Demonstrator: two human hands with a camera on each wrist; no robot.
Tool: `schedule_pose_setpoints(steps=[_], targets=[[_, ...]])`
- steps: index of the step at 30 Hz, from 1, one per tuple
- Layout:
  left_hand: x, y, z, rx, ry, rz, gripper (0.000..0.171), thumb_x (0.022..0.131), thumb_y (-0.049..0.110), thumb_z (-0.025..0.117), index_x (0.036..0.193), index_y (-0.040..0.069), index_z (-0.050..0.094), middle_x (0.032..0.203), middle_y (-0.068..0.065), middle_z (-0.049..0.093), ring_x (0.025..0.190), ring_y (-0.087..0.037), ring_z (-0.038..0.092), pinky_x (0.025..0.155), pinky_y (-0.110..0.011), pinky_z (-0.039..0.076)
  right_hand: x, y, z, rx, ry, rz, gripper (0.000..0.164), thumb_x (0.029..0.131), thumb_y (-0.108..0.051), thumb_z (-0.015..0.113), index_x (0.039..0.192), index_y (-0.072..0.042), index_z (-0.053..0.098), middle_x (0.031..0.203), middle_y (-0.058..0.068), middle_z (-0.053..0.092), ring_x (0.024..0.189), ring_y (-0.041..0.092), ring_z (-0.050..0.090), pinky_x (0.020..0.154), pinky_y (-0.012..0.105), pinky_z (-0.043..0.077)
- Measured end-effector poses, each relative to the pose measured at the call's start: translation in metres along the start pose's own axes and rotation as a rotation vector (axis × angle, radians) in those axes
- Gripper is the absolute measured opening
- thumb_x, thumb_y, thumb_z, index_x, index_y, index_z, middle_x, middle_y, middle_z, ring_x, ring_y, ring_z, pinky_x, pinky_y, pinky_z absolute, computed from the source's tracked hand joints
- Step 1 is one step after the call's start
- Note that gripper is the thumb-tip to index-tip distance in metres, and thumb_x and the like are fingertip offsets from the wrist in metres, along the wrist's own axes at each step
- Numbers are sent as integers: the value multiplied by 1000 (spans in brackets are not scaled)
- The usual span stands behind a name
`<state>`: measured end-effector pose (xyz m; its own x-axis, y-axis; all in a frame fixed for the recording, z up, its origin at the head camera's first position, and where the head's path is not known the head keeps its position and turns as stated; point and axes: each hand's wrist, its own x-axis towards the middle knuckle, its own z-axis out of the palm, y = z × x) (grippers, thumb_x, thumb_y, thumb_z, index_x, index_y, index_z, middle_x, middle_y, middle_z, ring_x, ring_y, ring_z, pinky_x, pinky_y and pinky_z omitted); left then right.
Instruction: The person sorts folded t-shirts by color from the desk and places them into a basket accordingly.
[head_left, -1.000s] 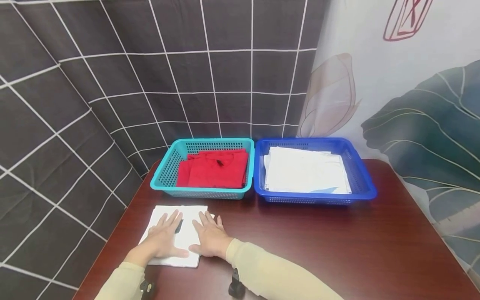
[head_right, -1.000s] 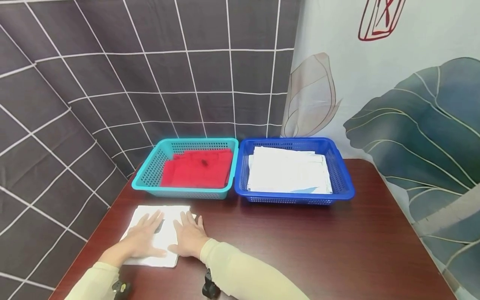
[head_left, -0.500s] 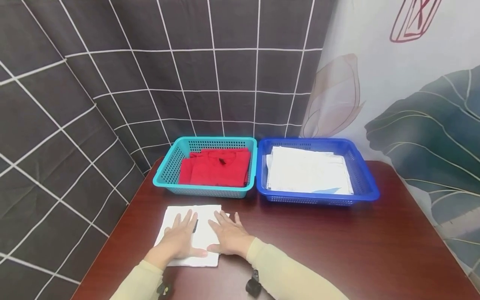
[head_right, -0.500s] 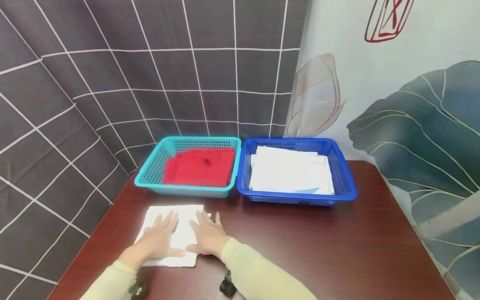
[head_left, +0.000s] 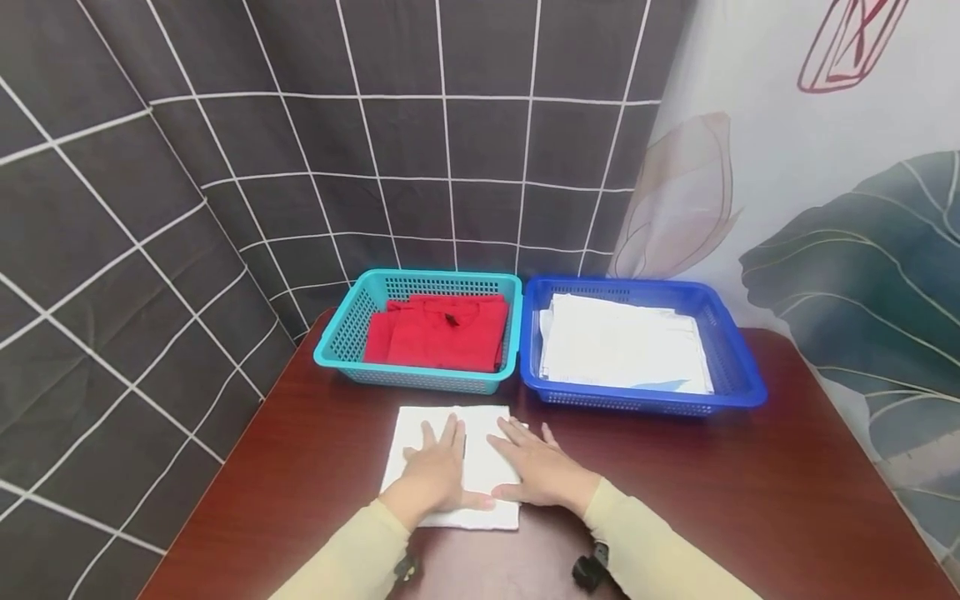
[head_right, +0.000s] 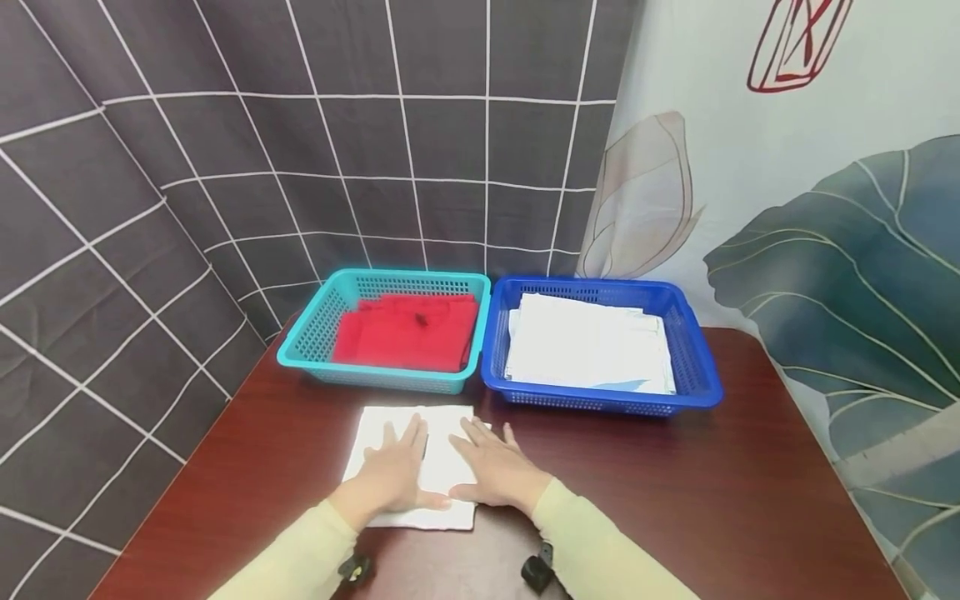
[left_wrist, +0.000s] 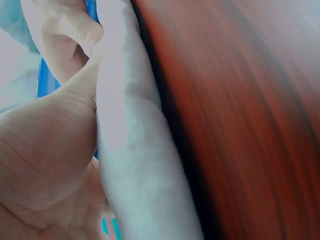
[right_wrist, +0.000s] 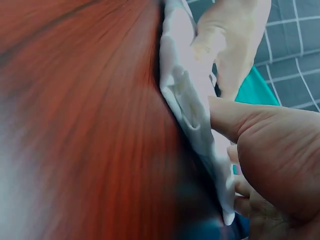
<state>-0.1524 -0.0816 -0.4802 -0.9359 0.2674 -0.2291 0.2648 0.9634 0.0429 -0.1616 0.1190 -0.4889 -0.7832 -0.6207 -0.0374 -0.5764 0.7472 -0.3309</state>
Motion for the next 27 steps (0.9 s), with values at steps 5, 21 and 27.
schedule_pose_setpoints(steps=[5,21,27], targets=[[6,38,6,54,-19,18,133,56,92,54,152,6,23,159,-12,16,136,-53,21,87,-71,39,-37,19,-4,48,28,35,76,84,-50,68,145,-11,44,155,15,27,141,35,26,103,72,17],[8,127,6,133,-53,29,133,52,96,50,154,14,24,160,-7,15,138,-47,22,91,-67,40,-110,57,-14,77,131,106,79,75,-47,76,140,-10,50,151,18,34,138,41,30,98,75,22],[-2,93,-4,-104,40,159,108,70,80,58,150,12,34,158,-12,20,138,-45,25,97,-67,35,-113,56,-20,134,251,158,66,79,-39,78,134,-8,57,147,21,38,132,42,38,101,62,35]])
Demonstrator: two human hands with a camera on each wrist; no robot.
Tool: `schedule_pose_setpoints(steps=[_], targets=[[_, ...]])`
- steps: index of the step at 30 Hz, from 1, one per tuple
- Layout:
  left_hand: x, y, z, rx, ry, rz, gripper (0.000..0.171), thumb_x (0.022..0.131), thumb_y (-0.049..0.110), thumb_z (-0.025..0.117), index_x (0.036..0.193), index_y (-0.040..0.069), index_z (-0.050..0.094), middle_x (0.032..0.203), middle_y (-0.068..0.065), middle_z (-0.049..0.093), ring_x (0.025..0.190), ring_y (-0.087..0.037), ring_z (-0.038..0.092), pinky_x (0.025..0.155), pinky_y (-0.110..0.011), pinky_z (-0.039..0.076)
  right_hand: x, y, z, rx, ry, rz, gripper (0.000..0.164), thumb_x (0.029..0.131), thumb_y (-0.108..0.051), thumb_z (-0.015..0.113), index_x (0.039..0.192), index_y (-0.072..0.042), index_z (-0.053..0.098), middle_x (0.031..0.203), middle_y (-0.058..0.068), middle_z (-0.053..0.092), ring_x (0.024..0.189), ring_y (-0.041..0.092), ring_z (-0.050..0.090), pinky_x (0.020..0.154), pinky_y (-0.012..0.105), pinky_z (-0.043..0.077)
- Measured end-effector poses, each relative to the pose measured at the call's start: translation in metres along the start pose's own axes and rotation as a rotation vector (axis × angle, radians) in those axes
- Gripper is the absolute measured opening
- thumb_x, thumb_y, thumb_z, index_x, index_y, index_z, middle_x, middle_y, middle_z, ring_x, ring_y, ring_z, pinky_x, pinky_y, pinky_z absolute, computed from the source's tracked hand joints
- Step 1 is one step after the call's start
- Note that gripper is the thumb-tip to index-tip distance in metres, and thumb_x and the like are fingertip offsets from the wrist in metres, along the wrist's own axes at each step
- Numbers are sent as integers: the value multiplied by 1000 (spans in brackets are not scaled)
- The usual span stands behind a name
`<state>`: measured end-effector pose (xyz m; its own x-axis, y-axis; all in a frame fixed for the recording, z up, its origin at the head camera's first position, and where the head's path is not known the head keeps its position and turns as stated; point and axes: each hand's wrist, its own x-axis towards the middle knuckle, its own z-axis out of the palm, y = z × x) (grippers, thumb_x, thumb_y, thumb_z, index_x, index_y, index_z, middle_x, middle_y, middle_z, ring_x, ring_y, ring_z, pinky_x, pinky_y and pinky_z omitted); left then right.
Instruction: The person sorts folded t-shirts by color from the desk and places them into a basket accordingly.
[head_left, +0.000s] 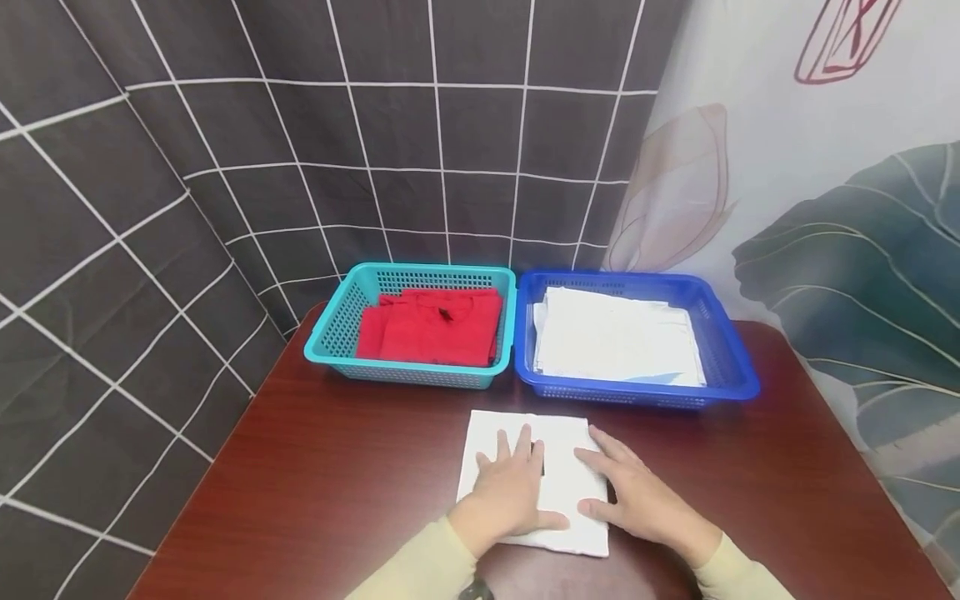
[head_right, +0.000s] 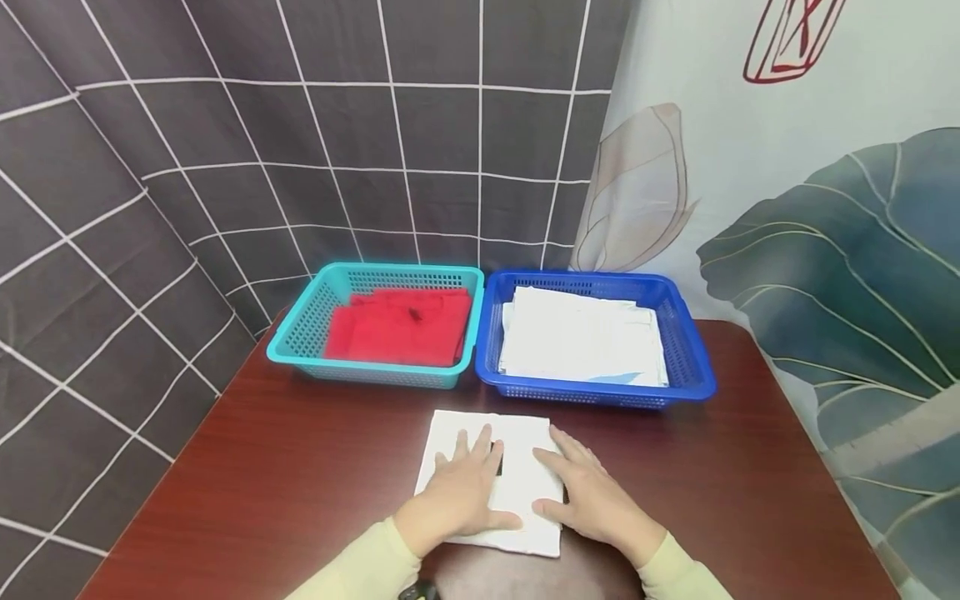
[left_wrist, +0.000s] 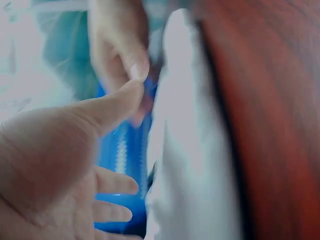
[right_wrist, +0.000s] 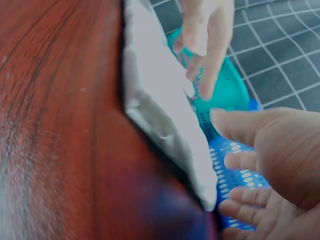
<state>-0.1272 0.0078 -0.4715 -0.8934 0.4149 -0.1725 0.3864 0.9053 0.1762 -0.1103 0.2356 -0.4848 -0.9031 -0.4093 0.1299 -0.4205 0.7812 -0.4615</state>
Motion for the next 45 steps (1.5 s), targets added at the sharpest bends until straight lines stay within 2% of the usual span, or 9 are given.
schedule_pose_setpoints(steps=[4,8,14,19,24,29,37,40,45], targets=[[-11,-40,-17,-227,135,-39,82,81,58,67,143,8,46,145,-17,42,128,-38,42,99,-57,39,-6,0,-14,106,66,138,49,85,-34,73,124,-7,62,120,12,62,105,27,61,84,43,52],[-14,-71,-19,-372,208,-124,72,85,43,69,139,2,47,128,-17,56,117,-32,53,97,-48,45,-10,3,-25,338,-24,283,45,89,-33,68,124,-5,60,102,5,68,83,15,64,65,27,52],[-14,-80,-9,-601,170,-112,68,87,34,68,138,-4,45,133,-23,53,124,-38,48,101,-54,40,-3,5,-17,809,-131,401,55,92,-25,66,134,5,47,114,20,58,97,27,62,75,37,56],[-15,-79,-4,-648,202,-105,60,85,24,71,137,3,49,123,-19,60,115,-35,54,95,-53,43,2,5,-10,1047,-190,452,62,94,-19,63,143,5,34,113,20,53,98,27,60,79,43,54],[-15,-77,-2,-801,110,-96,65,81,15,74,141,11,47,123,-17,59,112,-31,53,93,-53,43,7,4,-8,998,-228,393,56,93,-19,64,139,5,42,100,16,61,86,23,63,74,33,54],[-16,-71,1,-948,4,-79,70,81,10,75,144,14,44,138,-15,48,123,-31,45,102,-56,35,10,-2,-3,972,-217,365,53,92,-19,66,137,2,46,109,18,63,86,25,66,74,35,55],[-14,-71,10,-1059,-6,-73,68,79,-3,72,140,16,49,137,-12,49,123,-29,45,104,-53,36,14,3,11,970,-164,370,51,87,-17,71,133,-2,53,139,20,40,115,31,47,88,37,48],[-13,-71,10,-1080,-2,-87,67,79,-3,72,139,17,50,137,-12,49,124,-30,44,104,-54,35,14,5,12,890,-120,395,47,84,-19,74,127,-6,59,141,16,41,127,30,32,96,37,38],[-14,-70,7,-1097,14,-94,67,80,0,73,140,18,50,139,-11,48,127,-30,41,106,-54,33,13,4,8,845,-102,420,47,83,-22,75,126,-8,60,137,14,46,125,31,36,97,40,37]])
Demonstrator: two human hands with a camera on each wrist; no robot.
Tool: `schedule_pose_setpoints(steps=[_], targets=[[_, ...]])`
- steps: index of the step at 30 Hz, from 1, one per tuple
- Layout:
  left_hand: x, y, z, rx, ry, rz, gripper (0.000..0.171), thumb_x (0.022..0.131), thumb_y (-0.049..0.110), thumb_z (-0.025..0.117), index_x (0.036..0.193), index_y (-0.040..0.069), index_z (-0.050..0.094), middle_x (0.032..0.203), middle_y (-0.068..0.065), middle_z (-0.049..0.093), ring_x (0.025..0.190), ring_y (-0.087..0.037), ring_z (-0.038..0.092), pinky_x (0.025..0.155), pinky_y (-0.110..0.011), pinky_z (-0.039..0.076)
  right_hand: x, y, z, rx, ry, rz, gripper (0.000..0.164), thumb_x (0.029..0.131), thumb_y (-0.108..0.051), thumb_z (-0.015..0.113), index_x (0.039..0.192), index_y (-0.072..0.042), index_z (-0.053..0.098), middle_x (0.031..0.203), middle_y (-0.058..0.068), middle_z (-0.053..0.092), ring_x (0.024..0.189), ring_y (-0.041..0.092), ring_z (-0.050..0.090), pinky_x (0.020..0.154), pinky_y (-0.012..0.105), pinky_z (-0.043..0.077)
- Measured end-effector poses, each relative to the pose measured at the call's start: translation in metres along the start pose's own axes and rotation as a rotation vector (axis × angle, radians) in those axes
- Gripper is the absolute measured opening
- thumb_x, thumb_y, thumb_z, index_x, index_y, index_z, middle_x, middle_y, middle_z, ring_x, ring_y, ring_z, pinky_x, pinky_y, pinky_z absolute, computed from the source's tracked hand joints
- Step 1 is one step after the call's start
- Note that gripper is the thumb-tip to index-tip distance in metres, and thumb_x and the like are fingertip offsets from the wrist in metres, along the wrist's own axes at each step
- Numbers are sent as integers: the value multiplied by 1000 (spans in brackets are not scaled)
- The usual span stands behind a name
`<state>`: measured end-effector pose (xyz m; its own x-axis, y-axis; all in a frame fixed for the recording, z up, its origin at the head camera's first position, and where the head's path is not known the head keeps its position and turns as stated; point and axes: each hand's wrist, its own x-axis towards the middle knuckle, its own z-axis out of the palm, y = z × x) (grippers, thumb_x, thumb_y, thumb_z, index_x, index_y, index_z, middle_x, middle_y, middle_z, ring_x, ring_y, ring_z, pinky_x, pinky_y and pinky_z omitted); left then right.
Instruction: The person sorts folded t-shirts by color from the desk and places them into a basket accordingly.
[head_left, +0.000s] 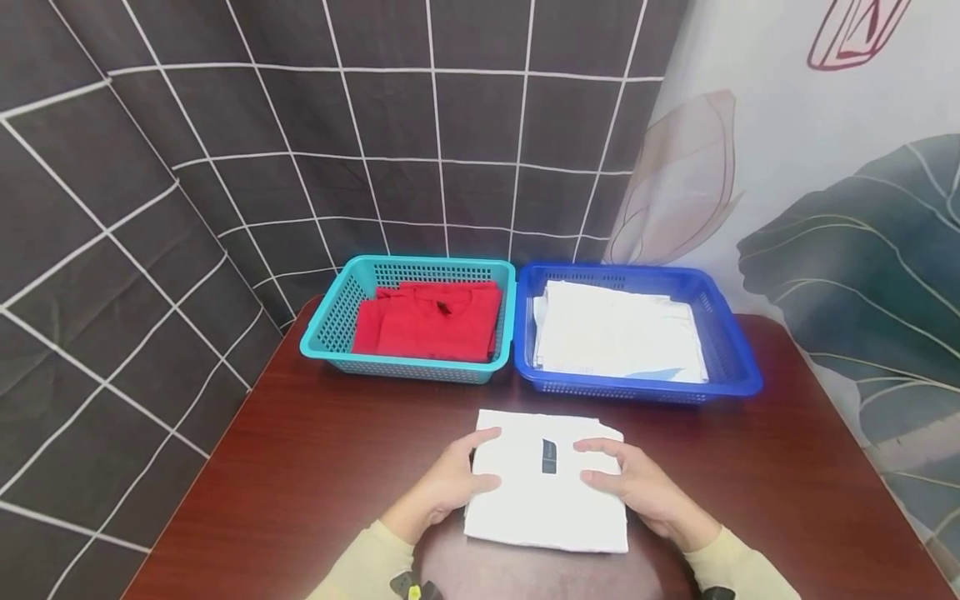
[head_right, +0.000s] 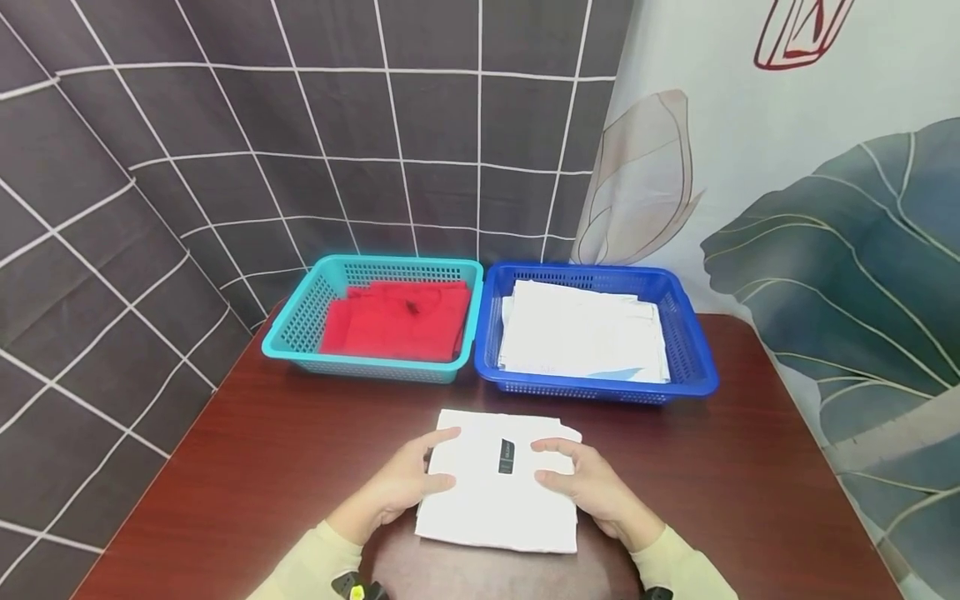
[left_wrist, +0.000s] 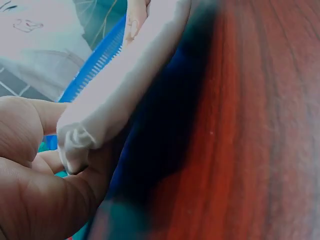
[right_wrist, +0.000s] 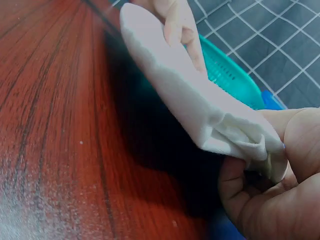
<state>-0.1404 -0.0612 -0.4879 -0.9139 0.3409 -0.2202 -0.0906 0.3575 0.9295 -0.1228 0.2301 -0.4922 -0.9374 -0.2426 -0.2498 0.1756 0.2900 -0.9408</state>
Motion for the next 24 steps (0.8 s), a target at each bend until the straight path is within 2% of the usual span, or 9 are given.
schedule_pose_setpoints(steps=[3,6,11,13,16,20,24], targets=[[-1,4,-2,-18,-4,12,68,80,0,73,141,17,49,140,-11,47,127,-29,40,105,-53,36,-3,-4,-1,-6,-4,1,48,83,-24,75,127,-8,60,134,15,48,120,31,42,93,40,42],[-3,10,-4,-31,-10,33,68,81,0,73,142,18,48,139,-8,49,122,-26,45,100,-46,43,-9,-10,-3,4,-7,-10,50,84,-23,75,128,-6,58,129,17,51,109,29,53,86,37,49],[-10,25,-7,-111,-27,61,67,82,1,72,142,19,49,120,-7,61,92,-21,63,76,-35,56,-22,-25,-8,18,-12,-69,51,85,-19,73,130,-1,55,115,20,60,87,22,65,72,35,56],[-14,31,-7,-151,-21,84,66,82,2,73,141,19,50,109,-8,66,80,-21,67,68,-34,57,-28,-32,-10,2,6,-95,50,85,-19,74,129,-2,56,112,19,62,86,20,65,70,35,56],[-19,42,-7,-158,14,140,63,81,8,76,139,21,53,101,-6,69,70,-20,68,63,-34,58,-37,-44,-14,-14,34,-119,51,85,-19,74,130,-2,55,108,18,65,80,22,67,66,38,57],[-19,56,-9,-120,46,218,61,81,13,77,137,25,55,102,-4,70,67,-18,67,62,-33,57,-44,-61,-21,-4,78,-122,55,85,-19,74,133,-5,52,103,20,67,72,28,69,59,42,57],[-5,75,-11,-67,47,279,62,82,17,77,138,27,54,114,-4,66,74,-15,69,67,-29,57,-42,-74,-36,-35,149,-165,54,85,-18,75,133,-7,52,101,19,68,68,29,69,55,43,57]])
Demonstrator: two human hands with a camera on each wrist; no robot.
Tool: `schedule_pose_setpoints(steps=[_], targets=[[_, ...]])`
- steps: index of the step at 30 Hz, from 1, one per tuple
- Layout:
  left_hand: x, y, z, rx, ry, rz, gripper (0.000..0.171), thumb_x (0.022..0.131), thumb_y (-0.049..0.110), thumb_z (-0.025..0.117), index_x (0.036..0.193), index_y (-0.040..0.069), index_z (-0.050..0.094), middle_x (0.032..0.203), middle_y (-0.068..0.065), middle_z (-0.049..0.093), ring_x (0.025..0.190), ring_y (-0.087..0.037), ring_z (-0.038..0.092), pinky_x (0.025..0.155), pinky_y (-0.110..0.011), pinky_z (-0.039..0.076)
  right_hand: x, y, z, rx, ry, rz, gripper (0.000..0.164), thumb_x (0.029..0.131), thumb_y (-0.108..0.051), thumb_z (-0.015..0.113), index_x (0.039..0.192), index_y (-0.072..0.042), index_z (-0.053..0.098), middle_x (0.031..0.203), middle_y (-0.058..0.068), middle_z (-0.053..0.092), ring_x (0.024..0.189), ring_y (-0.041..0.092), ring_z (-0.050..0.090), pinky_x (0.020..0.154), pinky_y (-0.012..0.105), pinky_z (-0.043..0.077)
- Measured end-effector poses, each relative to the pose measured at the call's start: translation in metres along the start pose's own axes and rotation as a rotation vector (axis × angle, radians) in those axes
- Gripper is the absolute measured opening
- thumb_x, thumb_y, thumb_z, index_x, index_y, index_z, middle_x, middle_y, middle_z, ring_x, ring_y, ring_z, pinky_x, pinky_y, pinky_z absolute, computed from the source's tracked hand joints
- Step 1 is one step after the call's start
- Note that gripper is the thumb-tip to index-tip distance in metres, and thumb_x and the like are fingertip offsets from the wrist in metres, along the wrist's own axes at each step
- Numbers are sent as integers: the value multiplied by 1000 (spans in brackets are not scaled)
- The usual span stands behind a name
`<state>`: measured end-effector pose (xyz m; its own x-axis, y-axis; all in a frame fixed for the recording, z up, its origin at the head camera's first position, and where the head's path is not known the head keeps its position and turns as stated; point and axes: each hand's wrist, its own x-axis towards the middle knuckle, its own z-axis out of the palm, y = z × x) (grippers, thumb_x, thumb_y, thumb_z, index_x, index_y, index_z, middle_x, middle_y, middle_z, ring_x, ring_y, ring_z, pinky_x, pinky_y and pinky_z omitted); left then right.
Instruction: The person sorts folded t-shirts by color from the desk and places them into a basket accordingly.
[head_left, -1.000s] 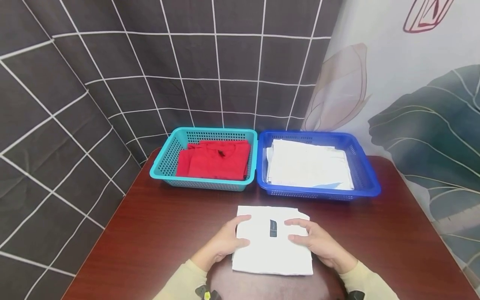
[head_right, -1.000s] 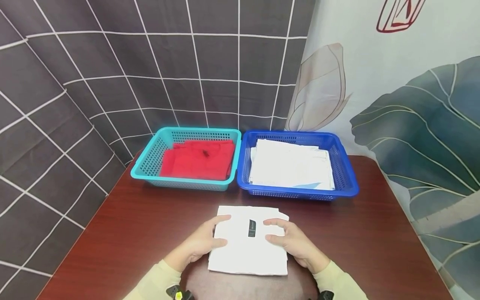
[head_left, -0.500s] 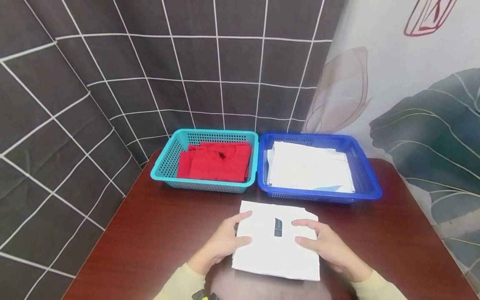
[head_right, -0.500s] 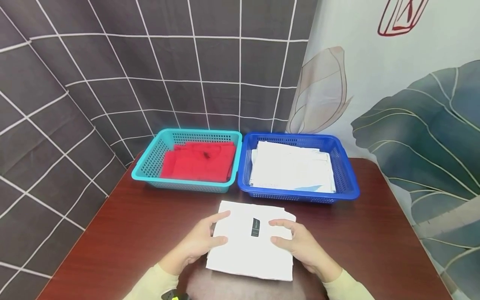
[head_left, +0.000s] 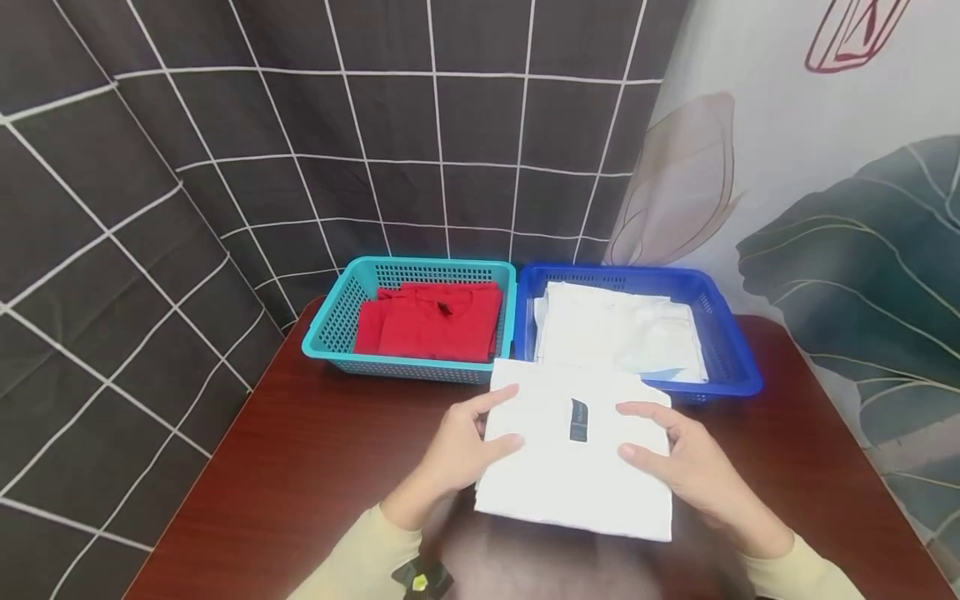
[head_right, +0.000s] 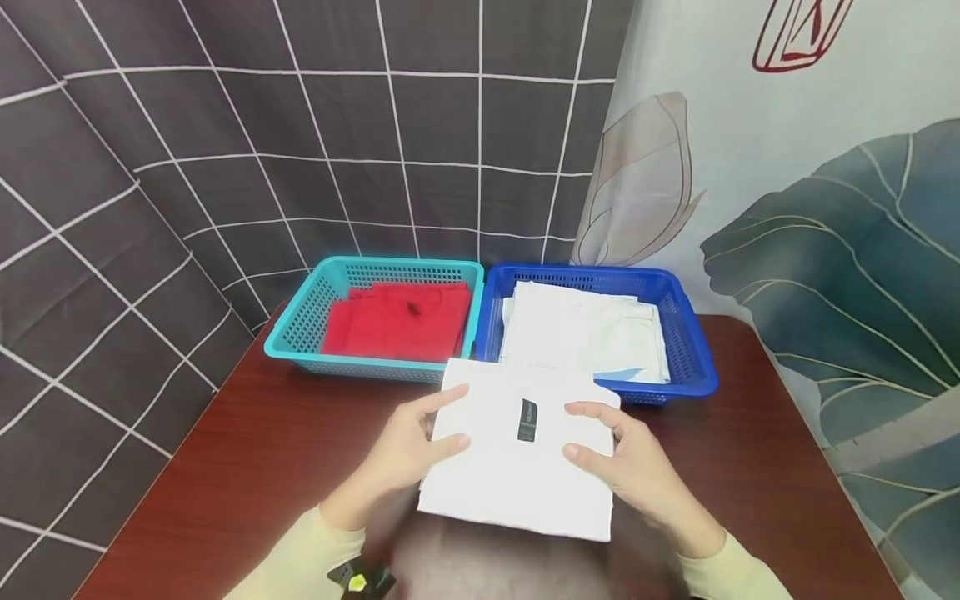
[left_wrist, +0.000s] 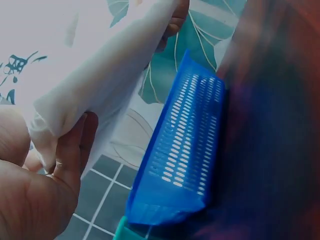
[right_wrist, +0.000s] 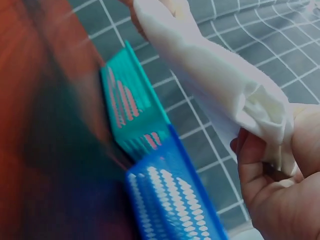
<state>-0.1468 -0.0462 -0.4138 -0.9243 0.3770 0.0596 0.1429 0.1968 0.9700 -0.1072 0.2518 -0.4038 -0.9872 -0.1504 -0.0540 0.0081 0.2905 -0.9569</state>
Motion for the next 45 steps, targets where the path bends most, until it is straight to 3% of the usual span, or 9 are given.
schedule_pose_setpoints(steps=[7,11,17,20,22,25,32,38,45], targets=[[58,23,2,-1,0,-13,64,80,24,79,136,40,53,132,3,55,92,-14,68,71,-31,57,32,-14,-38,-125,90,-108,56,86,-22,74,136,-9,50,109,21,64,68,26,69,55,42,57],[97,30,2,-10,-7,7,63,80,26,79,135,43,53,136,8,51,108,-15,60,72,-32,57,59,-19,-64,-218,146,-145,59,86,-26,74,138,-11,49,130,17,51,95,8,60,62,32,57],[150,40,4,-17,-9,62,62,81,20,78,137,33,54,140,6,48,131,-19,41,82,-29,55,99,-24,-97,-220,137,-57,66,86,-36,72,143,-19,44,148,10,36,125,23,46,83,31,54],[173,44,7,-33,-10,50,61,82,16,77,138,29,55,142,5,48,135,-17,37,85,-27,53,116,-23,-110,-224,117,-31,71,86,-40,70,146,-19,40,158,7,20,142,26,20,100,35,44],[186,45,10,-18,-15,38,61,83,15,76,138,28,54,143,5,47,137,-18,36,88,-28,52,126,-19,-118,-231,117,-24,74,85,-42,71,147,-18,39,159,7,15,145,27,11,100,32,43],[203,44,13,26,-15,25,60,84,16,76,139,28,54,143,5,47,139,-19,33,93,-28,49,140,-12,-128,-259,123,2,78,82,-48,71,148,-20,38,159,9,18,143,31,19,89,24,48],[215,26,19,34,12,-76,61,83,17,76,138,28,54,144,3,47,137,-19,36,99,-33,45,164,5,-131,-332,59,51,83,81,-52,71,148,-17,38,157,15,22,140,37,25,103,52,37],[214,12,25,40,13,-188,56,86,26,73,138,24,54,144,-1,47,133,-20,42,103,-35,41,171,13,-123,-311,-12,110,84,81,-48,73,148,-15,37,156,18,22,134,38,31,107,56,28],[207,13,30,212,-54,-317,64,90,28,66,146,8,41,150,-9,38,136,-26,36,108,-43,35,168,15,-115,-446,-62,175,88,85,-57,63,150,-9,30,154,27,20,139,46,19,107,66,19]])
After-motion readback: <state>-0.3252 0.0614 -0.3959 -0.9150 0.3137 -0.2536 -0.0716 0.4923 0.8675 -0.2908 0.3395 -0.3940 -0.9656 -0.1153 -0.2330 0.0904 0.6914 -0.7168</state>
